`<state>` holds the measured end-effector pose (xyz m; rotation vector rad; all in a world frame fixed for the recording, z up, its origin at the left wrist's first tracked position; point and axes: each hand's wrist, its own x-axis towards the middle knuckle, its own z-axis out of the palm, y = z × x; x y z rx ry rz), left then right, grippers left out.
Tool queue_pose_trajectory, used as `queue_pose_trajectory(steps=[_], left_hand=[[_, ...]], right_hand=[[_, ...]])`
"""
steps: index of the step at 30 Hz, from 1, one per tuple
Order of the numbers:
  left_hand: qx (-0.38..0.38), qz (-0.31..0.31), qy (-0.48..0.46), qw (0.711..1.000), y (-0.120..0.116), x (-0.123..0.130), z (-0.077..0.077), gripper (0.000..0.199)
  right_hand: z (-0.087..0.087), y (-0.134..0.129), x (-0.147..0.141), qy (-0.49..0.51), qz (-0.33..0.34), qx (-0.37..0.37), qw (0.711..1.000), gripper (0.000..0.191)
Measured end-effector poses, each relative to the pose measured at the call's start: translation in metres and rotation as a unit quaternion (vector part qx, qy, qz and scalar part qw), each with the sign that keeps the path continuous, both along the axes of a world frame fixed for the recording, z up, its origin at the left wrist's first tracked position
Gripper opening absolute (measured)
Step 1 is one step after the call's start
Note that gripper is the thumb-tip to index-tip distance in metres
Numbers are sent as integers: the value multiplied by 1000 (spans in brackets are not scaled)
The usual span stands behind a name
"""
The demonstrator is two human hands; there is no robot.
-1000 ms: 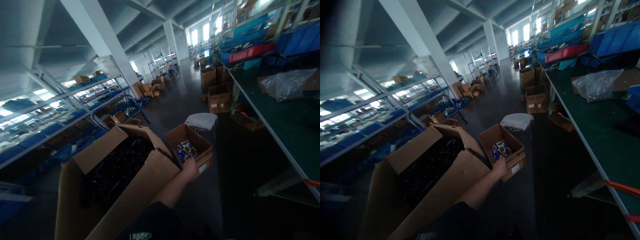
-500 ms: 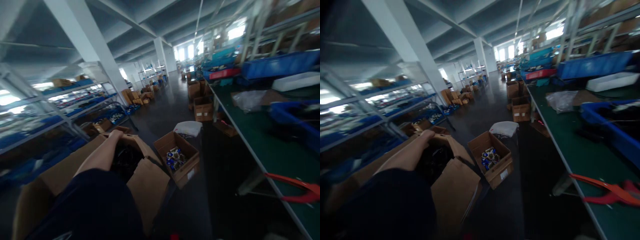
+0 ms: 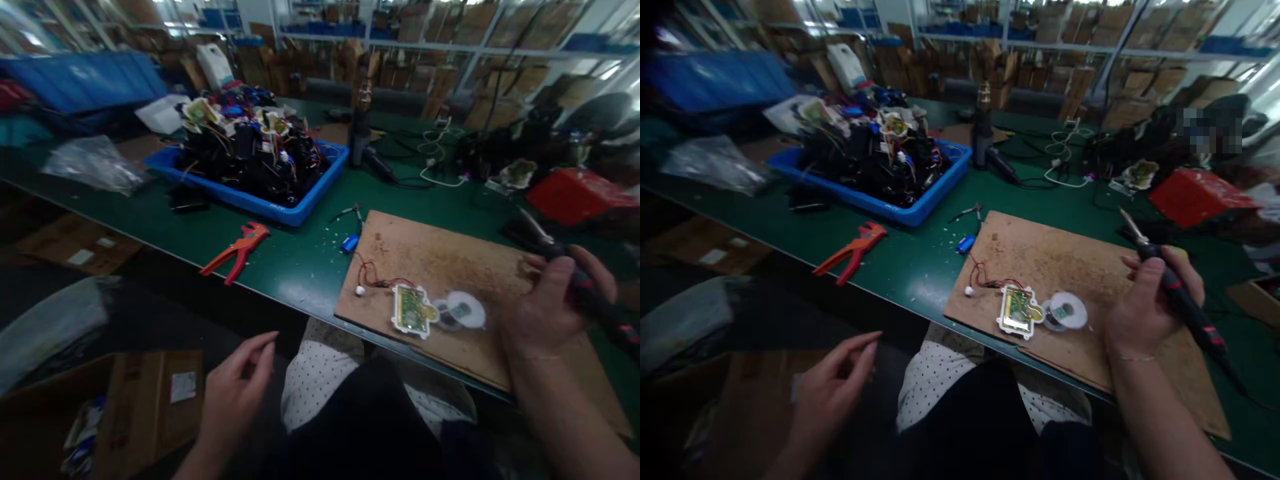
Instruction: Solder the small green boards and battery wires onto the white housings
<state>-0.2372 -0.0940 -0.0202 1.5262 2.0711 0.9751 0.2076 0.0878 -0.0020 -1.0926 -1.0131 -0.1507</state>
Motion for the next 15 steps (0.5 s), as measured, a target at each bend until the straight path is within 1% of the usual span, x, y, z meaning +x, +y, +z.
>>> queue_pose_trajectory(steps=[2, 3, 6, 8, 10, 13, 15], left_hand=[[87, -92, -1, 992, 24, 52, 7, 21], [124, -132, -4, 983, 33, 74, 11, 19], [211, -204, -17, 956, 53, 122, 20, 18], [237, -237, -19, 942, 63, 144, 23, 17], [244, -257, -14, 935, 70, 159, 25, 15], [247, -265, -2, 932, 78, 173, 25, 12], [256, -262, 7, 930, 81, 177, 26, 13]], right_hand=[[0, -8, 4, -20, 26, 7, 999, 37], [1, -11, 3, -27, 36, 8, 999, 34], [7, -21, 1, -40, 55, 16, 998, 28], [8, -30, 5, -43, 63, 17, 997, 26], [5, -41, 9, -41, 65, 13, 997, 25], [-3, -54, 15, -27, 50, 4, 998, 23], [-7, -59, 16, 7, 34, -22, 999, 23]])
